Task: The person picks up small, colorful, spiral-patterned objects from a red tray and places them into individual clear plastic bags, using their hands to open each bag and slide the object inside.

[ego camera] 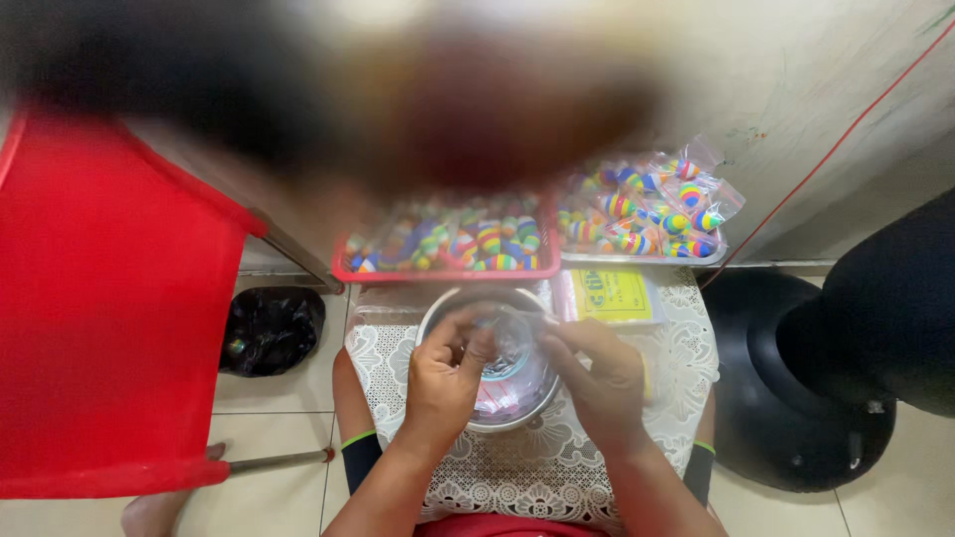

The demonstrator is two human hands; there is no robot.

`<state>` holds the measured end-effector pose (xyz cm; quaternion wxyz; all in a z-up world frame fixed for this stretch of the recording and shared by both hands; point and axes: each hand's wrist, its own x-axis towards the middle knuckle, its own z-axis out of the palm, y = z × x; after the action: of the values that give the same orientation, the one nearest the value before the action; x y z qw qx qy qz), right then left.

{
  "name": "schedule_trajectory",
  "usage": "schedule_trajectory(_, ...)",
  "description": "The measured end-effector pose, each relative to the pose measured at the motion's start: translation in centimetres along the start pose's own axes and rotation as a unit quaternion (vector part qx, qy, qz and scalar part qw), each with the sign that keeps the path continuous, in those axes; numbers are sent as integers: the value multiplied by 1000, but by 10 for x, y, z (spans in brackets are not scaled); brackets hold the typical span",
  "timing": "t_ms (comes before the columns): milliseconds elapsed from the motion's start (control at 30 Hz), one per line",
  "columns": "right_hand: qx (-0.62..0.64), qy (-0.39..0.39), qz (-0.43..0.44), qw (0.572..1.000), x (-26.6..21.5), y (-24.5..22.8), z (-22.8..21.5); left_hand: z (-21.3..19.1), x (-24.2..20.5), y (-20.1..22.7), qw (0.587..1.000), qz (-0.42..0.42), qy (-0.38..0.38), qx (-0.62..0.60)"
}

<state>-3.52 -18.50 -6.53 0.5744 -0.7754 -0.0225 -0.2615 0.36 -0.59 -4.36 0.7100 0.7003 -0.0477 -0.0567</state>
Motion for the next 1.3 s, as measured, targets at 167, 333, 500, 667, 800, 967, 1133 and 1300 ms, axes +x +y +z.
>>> schedule_trajectory(167,66,-35,54,996,-7,11,6,-7,-3,-15,873,351,20,339)
schedule_trajectory(333,97,-109,138,980,-8,13,12,-7,3,-15,821,392,-45,412)
schedule_trajectory(500,63,-151,33,986,-3,0,10,-10,3,-14,871,323,-66,364)
schedule_trajectory(667,44,-167,-20,985,-3,-5,5,-10,6,-17,908,281,-87,299)
schedule_trajectory(800,15,-180,-35,983,-4,-2,4,-11,5,-16,912,267,-93,298)
schedule_trajectory(967,30,-210,-59,975,7,-10,13,-15,7,-18,931,231,-83,270)
schedule_trajectory(1133,59,-197,-20,978,10,-3,20,-24,9,-17,957,169,-58,230)
schedule_trajectory(1300,116,20,7,993,10,20,12,-43,17,-7,979,87,22,182)
